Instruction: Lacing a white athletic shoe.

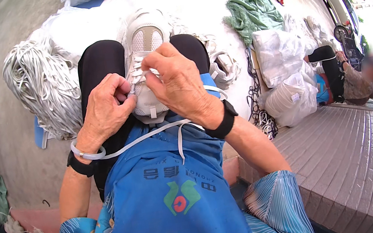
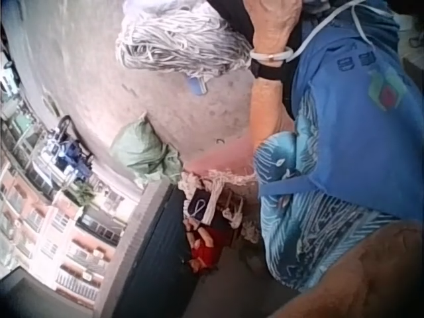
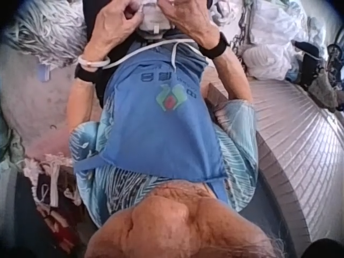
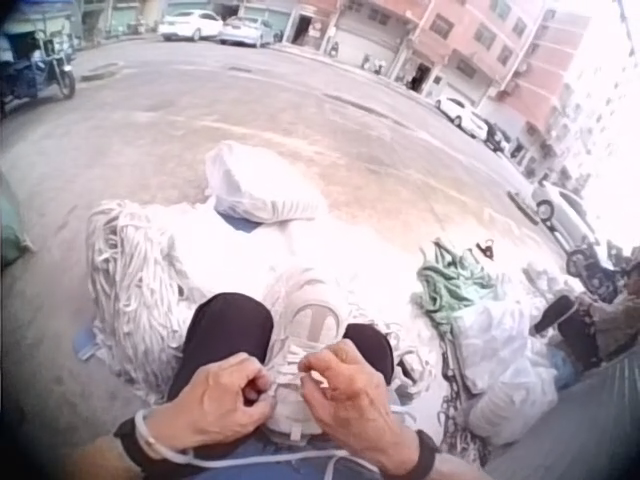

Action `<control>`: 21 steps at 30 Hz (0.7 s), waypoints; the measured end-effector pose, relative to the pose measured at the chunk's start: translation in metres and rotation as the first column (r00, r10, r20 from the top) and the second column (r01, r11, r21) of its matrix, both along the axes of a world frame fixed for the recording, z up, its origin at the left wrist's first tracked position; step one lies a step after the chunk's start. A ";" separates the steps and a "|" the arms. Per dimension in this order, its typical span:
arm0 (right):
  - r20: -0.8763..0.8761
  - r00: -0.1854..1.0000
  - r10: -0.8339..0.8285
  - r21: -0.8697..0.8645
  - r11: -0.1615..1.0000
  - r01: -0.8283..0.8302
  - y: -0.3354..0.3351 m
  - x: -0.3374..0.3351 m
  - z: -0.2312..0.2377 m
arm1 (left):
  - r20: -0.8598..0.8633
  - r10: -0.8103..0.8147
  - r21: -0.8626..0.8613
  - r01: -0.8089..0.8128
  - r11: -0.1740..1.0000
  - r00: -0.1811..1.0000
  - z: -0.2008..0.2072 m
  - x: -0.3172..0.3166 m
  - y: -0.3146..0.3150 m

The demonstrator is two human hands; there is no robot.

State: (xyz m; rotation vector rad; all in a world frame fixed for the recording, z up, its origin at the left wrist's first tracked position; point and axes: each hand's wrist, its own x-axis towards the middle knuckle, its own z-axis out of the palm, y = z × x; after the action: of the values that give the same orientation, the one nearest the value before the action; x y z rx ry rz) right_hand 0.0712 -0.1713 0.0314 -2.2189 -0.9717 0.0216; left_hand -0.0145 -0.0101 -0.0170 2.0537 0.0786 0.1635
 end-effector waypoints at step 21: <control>-0.549 0.836 0.018 0.067 0.998 0.023 -0.022 0.002 -0.004 | -0.007 0.025 -0.161 -0.026 0.987 1.000 0.010 0.006 -0.002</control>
State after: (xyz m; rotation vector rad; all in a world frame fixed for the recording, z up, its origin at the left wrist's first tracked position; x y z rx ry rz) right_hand 0.0731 -0.1932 0.0274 -1.9725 -0.6303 0.5866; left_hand -0.0086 -0.0122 -0.0073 1.8920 0.1178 0.1625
